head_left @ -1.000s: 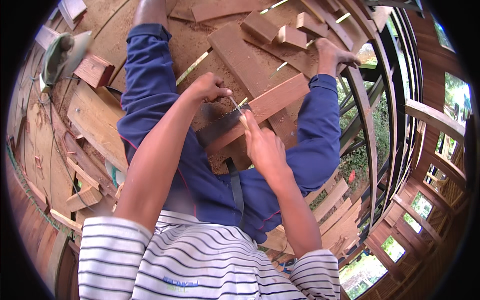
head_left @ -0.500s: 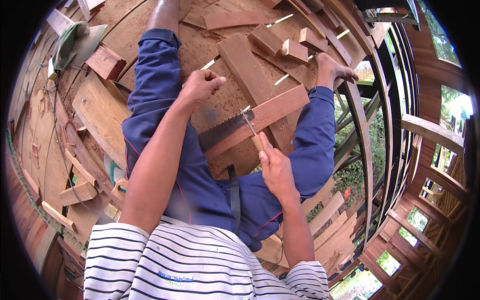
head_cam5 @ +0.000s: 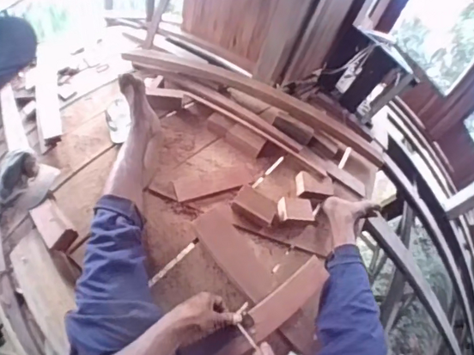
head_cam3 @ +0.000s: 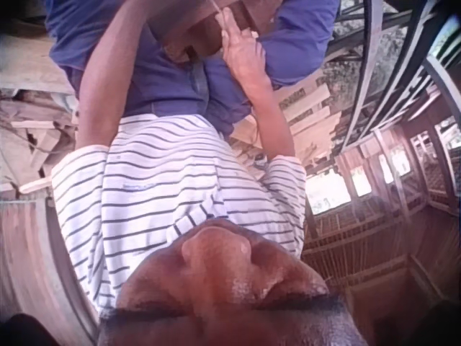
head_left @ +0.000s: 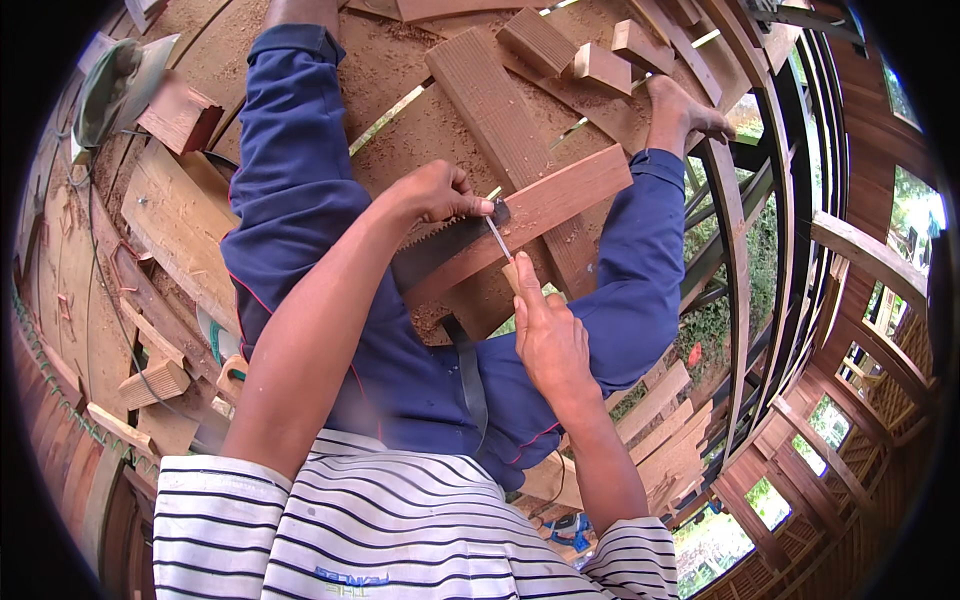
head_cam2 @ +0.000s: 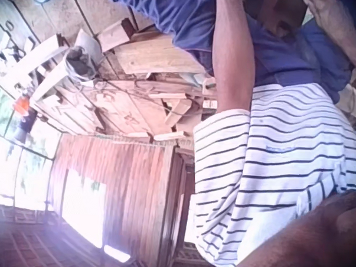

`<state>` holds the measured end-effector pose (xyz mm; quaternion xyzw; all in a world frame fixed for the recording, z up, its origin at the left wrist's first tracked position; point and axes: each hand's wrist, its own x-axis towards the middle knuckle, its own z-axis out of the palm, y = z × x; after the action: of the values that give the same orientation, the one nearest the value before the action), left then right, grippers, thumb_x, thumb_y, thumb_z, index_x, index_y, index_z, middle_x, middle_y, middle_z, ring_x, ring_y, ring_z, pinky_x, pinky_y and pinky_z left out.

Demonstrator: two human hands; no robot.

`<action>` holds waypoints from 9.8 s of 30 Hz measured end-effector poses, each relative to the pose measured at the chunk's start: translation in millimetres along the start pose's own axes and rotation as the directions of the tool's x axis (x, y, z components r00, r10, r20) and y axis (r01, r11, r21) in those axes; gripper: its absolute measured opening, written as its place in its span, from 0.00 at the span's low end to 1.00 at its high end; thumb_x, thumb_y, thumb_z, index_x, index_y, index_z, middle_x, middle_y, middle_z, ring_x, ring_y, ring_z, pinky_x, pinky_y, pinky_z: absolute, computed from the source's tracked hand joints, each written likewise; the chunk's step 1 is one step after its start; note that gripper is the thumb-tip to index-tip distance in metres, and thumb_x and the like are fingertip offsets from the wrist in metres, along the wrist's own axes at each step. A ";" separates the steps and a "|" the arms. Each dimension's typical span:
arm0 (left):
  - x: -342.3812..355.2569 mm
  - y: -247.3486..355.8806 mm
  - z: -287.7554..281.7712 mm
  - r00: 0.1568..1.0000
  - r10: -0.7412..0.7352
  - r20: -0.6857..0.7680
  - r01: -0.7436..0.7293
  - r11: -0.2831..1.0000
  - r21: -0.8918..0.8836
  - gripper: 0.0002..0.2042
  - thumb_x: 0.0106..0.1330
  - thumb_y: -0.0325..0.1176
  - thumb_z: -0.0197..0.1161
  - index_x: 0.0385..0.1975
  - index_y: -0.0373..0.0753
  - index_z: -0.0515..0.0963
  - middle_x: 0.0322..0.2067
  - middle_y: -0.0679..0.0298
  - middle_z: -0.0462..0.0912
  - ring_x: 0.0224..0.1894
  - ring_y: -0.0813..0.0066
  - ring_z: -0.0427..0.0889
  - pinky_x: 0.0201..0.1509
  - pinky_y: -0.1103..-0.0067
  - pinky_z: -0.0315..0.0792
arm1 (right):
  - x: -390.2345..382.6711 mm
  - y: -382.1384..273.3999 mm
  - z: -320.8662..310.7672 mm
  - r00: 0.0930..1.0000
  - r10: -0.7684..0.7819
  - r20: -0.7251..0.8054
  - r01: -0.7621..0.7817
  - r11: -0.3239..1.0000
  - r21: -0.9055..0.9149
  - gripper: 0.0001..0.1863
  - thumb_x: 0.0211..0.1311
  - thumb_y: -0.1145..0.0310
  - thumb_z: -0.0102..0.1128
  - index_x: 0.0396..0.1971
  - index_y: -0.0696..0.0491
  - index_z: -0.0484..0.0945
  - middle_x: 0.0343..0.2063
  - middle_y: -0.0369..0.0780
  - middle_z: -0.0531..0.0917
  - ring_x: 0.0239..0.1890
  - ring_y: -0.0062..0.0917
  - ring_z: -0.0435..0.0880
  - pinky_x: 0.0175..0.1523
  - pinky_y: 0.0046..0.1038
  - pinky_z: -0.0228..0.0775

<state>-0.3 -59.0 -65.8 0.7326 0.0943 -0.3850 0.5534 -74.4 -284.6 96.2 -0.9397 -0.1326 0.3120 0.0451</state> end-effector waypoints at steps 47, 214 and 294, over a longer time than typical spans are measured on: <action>6.7 4.3 -3.3 0.991 -0.130 0.044 0.134 0.983 -0.123 0.27 0.57 0.57 0.80 0.33 0.34 0.82 0.22 0.66 0.79 0.22 0.79 0.74 0.19 0.80 0.65 | 0.9 -14.5 -24.0 0.999 0.010 0.033 -0.006 0.994 -0.105 0.30 0.75 0.59 0.56 0.74 0.44 0.64 0.27 0.52 0.85 0.30 0.53 0.88 0.37 0.52 0.82; -73.7 15.1 2.7 0.992 0.011 -0.128 0.046 0.900 0.434 0.24 0.48 0.48 0.84 0.36 0.35 0.87 0.38 0.51 0.90 0.45 0.51 0.88 0.50 0.61 0.81 | -22.4 -5.7 24.8 0.981 -0.073 -0.180 0.113 0.968 0.224 0.29 0.76 0.64 0.54 0.75 0.45 0.65 0.36 0.55 0.79 0.37 0.54 0.82 0.45 0.52 0.75; -64.6 2.3 7.2 0.983 0.017 -0.180 0.063 0.902 0.426 0.20 0.53 0.47 0.82 0.28 0.36 0.83 0.28 0.50 0.87 0.37 0.52 0.88 0.41 0.62 0.78 | -9.3 19.3 14.4 0.972 -0.168 -0.162 0.200 0.957 0.208 0.29 0.75 0.63 0.56 0.74 0.42 0.66 0.31 0.53 0.80 0.34 0.54 0.83 0.41 0.53 0.74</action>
<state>-46.6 -47.6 -21.6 0.8671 0.0653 -0.3351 0.3627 -85.9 -305.7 86.7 -0.9320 -0.1803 0.2516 0.1885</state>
